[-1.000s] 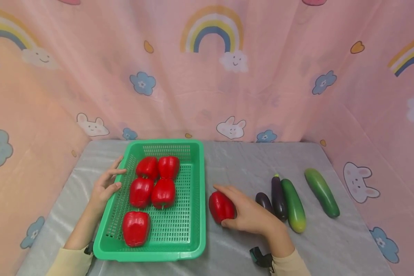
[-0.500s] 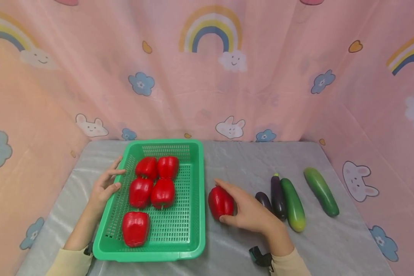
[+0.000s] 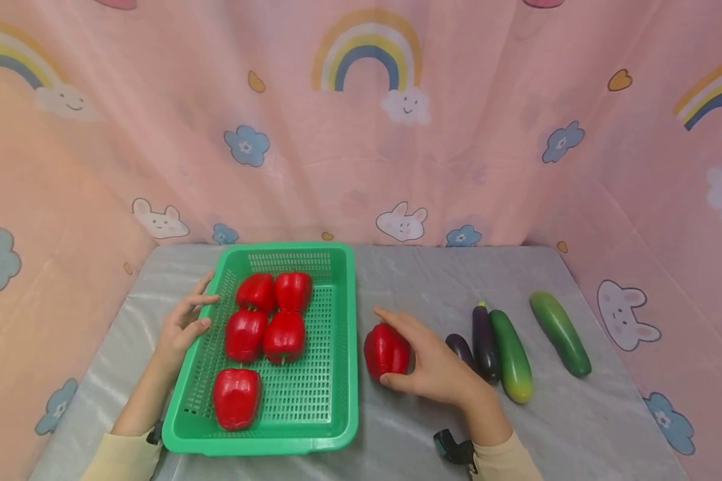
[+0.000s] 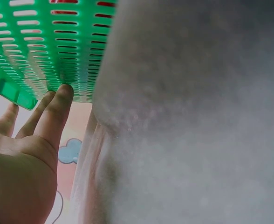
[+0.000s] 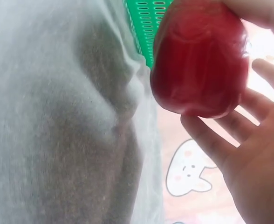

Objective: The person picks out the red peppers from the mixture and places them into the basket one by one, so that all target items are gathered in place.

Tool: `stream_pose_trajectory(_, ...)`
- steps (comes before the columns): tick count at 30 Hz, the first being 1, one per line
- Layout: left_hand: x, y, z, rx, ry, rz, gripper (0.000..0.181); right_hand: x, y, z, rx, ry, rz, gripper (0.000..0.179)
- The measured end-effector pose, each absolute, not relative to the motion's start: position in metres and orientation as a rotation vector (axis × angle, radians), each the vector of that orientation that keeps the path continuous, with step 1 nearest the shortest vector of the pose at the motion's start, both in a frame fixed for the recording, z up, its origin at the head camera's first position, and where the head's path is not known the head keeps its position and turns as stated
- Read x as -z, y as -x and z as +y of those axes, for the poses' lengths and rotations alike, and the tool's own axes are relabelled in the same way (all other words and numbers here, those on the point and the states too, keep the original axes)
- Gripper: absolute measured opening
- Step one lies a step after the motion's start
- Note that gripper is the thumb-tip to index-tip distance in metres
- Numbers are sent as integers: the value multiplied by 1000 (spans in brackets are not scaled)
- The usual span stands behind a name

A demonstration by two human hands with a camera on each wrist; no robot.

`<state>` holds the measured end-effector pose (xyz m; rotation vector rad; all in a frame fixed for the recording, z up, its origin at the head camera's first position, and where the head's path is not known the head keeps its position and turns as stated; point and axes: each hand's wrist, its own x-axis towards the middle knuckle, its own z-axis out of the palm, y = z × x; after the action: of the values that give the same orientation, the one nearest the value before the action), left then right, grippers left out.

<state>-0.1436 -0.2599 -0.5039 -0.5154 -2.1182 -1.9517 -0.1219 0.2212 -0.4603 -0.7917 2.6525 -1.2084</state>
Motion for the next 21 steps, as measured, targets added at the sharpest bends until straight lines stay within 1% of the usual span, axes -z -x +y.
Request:
stream_pose_trajectory(12, 502, 142, -259, 1943, 514, -2129, 34, 464, 124, 219, 1327, 936, 2716, 93)
stream_pose_trajectory(21, 503, 144, -260, 1933, 517, -2128, 35, 461, 120, 215, 1373, 963, 2734, 89)
